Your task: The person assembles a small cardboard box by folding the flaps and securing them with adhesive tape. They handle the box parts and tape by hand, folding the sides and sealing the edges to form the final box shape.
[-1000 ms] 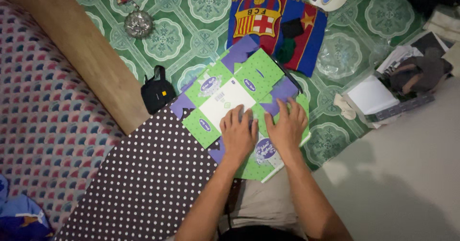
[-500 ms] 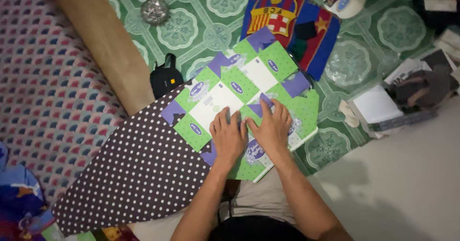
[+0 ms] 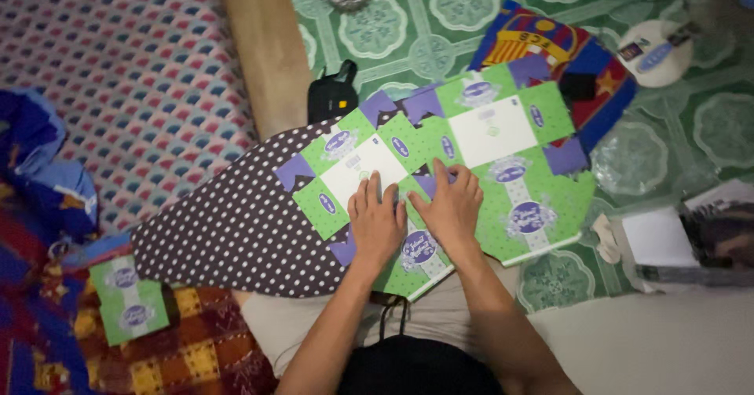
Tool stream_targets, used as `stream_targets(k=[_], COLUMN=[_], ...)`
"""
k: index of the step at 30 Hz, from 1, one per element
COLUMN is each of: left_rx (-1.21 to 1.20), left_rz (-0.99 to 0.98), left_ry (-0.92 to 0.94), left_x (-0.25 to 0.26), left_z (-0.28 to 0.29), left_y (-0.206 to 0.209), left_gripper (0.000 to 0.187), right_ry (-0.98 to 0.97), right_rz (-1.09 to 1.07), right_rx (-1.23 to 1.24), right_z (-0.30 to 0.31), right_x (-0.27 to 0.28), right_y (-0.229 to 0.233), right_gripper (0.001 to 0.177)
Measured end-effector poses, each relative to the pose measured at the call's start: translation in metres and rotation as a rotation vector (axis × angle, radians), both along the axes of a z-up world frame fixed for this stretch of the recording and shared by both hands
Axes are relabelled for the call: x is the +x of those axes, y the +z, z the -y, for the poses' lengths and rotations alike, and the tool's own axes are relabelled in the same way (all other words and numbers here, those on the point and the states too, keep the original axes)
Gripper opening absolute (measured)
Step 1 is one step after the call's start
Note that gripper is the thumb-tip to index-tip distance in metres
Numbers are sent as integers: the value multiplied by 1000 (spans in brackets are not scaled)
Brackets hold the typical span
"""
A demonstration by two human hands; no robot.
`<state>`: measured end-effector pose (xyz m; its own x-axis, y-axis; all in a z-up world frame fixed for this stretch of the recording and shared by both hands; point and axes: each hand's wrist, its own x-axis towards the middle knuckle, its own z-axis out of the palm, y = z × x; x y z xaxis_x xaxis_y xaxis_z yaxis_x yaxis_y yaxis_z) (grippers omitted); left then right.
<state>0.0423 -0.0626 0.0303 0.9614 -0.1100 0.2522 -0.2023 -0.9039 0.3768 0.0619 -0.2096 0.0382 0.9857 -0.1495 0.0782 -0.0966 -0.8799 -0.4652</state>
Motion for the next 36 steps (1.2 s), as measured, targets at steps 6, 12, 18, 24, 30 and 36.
stream_targets(k=[6,12,18,24,30,36], left_rx=[-15,-42,-25,-47,-68,-174], left_rz=[-27,-29,-83,-96,-53,-71], left_ry=[76,110,128,132,78,-72], left_x=[-15,-24,-28,-31,-29,-26], left_z=[-34,-53,-66,-66,-62,-56], left_y=[0,-2,0,-3,-4,3], left_gripper=[40,42,45,45,50,70], right_ry=[9,15,152,213,185,183], right_rz=[29,-3,-41,71,78,82], right_rx=[-46,-81,-105,-58,-50,243], right_z=[-22,-34,-43,-61,-62,-50], right_x=[-2,-5,-7,-7,2,15], right_y=[-3,-8,-10,-13,-3,4], right_gripper=[80,90,81,70,54,39])
